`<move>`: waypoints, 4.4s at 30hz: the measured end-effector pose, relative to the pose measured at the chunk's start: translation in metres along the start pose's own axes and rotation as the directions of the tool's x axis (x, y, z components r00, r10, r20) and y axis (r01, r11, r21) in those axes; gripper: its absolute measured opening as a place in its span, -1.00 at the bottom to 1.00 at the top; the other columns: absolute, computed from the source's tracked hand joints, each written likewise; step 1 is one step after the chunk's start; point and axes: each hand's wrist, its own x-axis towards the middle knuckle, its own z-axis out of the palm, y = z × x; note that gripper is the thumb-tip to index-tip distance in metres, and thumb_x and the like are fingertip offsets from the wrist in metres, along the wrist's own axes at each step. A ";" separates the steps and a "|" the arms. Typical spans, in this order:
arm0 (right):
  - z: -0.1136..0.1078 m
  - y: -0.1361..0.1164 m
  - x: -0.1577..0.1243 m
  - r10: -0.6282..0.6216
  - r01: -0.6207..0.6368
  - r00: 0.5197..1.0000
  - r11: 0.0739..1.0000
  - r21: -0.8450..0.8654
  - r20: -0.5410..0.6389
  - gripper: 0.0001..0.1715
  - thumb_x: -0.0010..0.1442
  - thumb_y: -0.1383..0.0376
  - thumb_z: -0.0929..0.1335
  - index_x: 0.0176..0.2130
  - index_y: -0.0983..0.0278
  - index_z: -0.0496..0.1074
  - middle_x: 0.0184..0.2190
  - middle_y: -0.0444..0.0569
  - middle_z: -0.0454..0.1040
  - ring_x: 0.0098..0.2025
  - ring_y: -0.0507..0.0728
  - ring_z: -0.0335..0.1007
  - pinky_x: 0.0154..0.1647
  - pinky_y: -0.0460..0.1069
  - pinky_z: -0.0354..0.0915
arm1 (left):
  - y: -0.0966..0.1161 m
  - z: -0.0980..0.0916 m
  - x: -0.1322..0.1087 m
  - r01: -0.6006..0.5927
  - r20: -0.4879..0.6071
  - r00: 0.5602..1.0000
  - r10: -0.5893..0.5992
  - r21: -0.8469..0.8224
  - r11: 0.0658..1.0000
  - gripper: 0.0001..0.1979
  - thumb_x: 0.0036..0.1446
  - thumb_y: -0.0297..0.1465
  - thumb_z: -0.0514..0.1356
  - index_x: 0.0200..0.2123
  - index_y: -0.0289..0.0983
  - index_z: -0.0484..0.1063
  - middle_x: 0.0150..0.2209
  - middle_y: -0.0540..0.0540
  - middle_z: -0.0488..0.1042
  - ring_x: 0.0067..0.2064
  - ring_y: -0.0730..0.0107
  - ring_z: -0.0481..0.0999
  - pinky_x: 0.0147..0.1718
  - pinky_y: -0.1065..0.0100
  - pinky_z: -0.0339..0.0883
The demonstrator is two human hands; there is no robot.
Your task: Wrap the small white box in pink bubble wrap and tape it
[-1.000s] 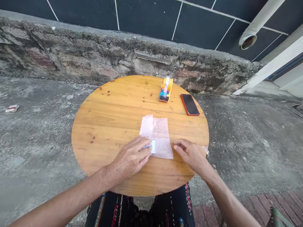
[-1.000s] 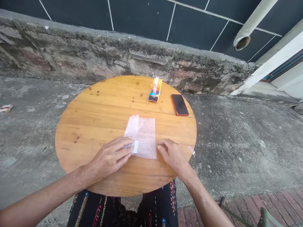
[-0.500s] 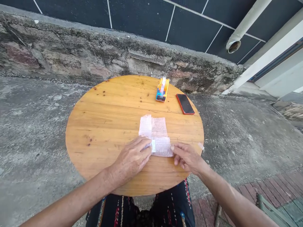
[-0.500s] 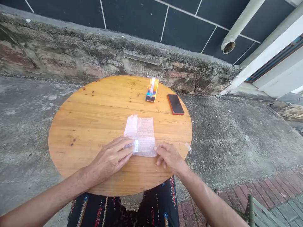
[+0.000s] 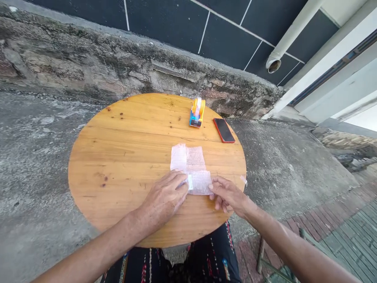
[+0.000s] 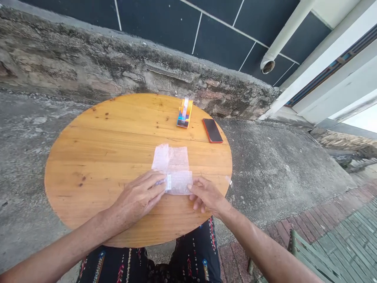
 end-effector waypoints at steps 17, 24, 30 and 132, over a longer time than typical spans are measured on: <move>0.006 -0.001 0.009 0.008 0.007 0.999 0.952 0.307 -0.049 -0.63 -0.20 0.18 0.53 -0.48 0.32 0.37 -0.64 -0.20 0.32 -0.69 -0.08 0.19 -0.75 -0.16 0.09 | -0.001 -0.002 0.000 -0.018 0.054 0.998 0.018 0.007 1.000 -0.85 0.28 -0.51 0.02 -0.20 -0.33 0.39 -0.21 -0.18 0.45 -0.10 0.20 0.42 -0.09 0.12 0.42; 0.003 -0.001 0.004 0.042 -0.057 0.998 0.955 0.292 0.056 -0.52 -0.11 0.00 0.49 -0.53 0.30 0.28 -0.65 -0.25 0.24 -0.71 -0.11 0.06 -0.71 -0.14 0.02 | -0.003 0.001 -0.001 -0.056 0.131 0.990 0.042 0.107 0.993 -0.86 0.24 -0.55 0.05 -0.21 -0.32 0.40 -0.20 -0.18 0.42 -0.12 0.17 0.39 -0.13 0.16 0.39; 0.002 -0.006 0.017 -0.073 0.075 0.997 0.991 0.108 -0.020 -0.59 -0.14 0.11 0.50 -0.55 0.27 0.26 -0.71 -0.31 0.14 -0.71 -0.12 -0.07 -0.71 -0.14 -0.16 | 0.001 -0.002 0.005 -0.050 0.230 0.973 0.006 0.183 0.982 -0.81 0.19 -0.59 0.07 -0.18 -0.28 0.39 -0.23 -0.15 0.39 -0.20 0.18 0.36 -0.24 0.20 0.38; 0.027 -0.046 0.022 -0.683 0.756 0.646 0.513 -0.406 0.341 -0.67 0.22 0.50 0.21 -0.14 0.23 0.46 -0.25 -0.10 0.53 -0.20 0.04 0.43 -0.14 -0.04 0.29 | 0.015 0.011 -0.002 0.449 -0.056 0.882 -0.467 -0.193 0.872 -0.85 0.15 -0.48 0.20 -0.18 -0.26 0.37 -0.19 -0.11 0.44 -0.13 0.22 0.41 -0.17 0.19 0.37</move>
